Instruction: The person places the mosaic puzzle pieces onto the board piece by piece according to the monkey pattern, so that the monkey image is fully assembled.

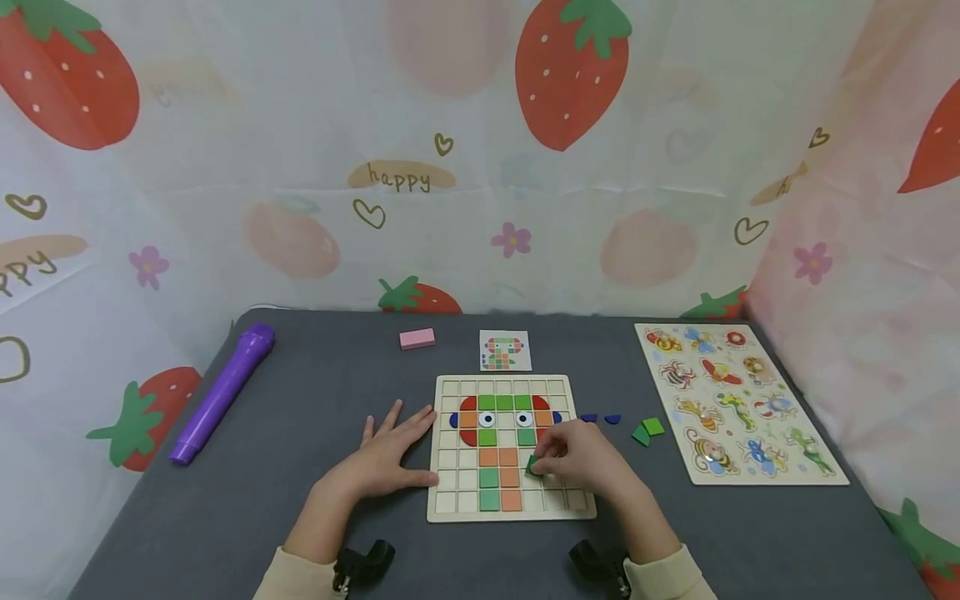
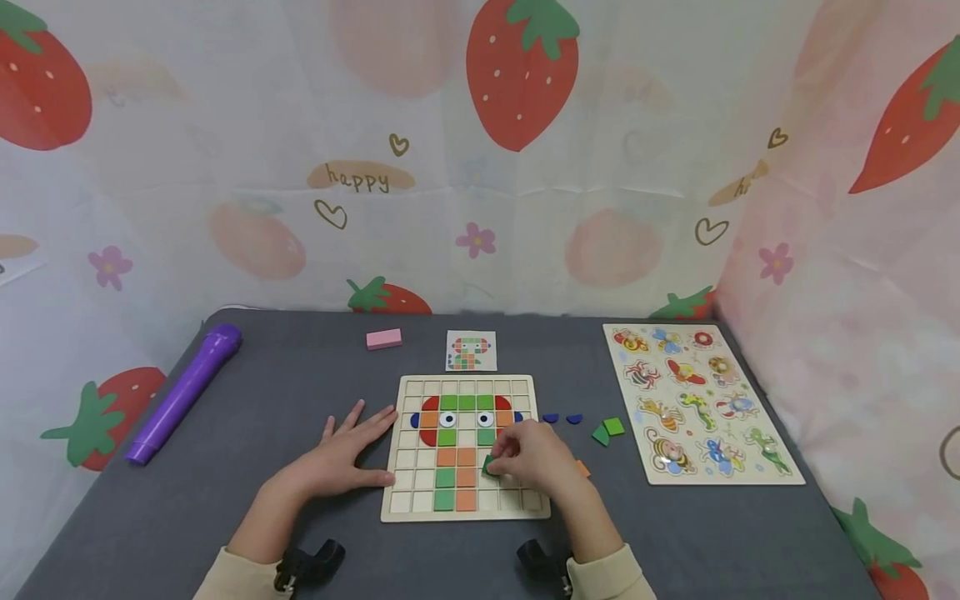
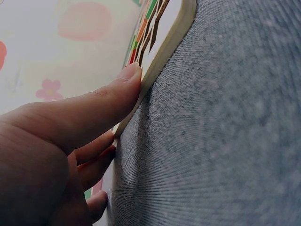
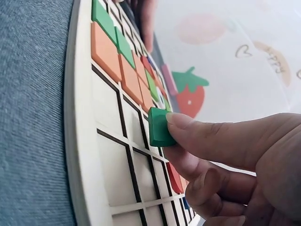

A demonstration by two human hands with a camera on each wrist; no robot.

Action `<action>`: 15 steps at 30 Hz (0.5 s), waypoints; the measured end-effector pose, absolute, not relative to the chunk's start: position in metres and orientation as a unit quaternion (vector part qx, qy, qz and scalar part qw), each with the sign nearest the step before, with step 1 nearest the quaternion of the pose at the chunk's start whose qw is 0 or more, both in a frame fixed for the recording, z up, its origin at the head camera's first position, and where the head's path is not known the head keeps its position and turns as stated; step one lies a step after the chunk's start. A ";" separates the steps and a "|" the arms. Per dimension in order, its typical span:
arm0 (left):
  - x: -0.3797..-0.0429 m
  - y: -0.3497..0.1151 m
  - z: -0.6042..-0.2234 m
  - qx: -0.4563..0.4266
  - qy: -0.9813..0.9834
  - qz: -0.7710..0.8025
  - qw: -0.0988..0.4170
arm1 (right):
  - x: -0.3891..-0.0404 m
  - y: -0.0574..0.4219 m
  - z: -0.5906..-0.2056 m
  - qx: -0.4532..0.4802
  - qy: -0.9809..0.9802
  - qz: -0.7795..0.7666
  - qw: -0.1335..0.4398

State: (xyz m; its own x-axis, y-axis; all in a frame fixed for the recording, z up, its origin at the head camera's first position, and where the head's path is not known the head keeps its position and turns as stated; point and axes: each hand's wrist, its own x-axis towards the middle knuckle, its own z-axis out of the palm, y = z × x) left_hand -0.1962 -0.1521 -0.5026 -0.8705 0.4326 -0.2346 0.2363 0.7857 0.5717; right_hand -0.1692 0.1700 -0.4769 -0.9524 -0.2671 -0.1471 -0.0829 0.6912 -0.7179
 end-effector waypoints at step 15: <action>-0.196 -0.152 -0.505 0.179 0.928 0.272 0.179 | -0.167 0.162 -0.483 -0.121 0.910 -0.375 0.129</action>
State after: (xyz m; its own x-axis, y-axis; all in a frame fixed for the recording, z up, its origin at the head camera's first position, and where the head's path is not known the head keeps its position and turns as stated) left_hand -0.1965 -0.1518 -0.5048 -0.8719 0.4301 -0.2341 0.2358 0.7877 0.5691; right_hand -0.1665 0.1621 -0.4827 -0.9379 -0.3159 -0.1435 -0.1231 0.6897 -0.7135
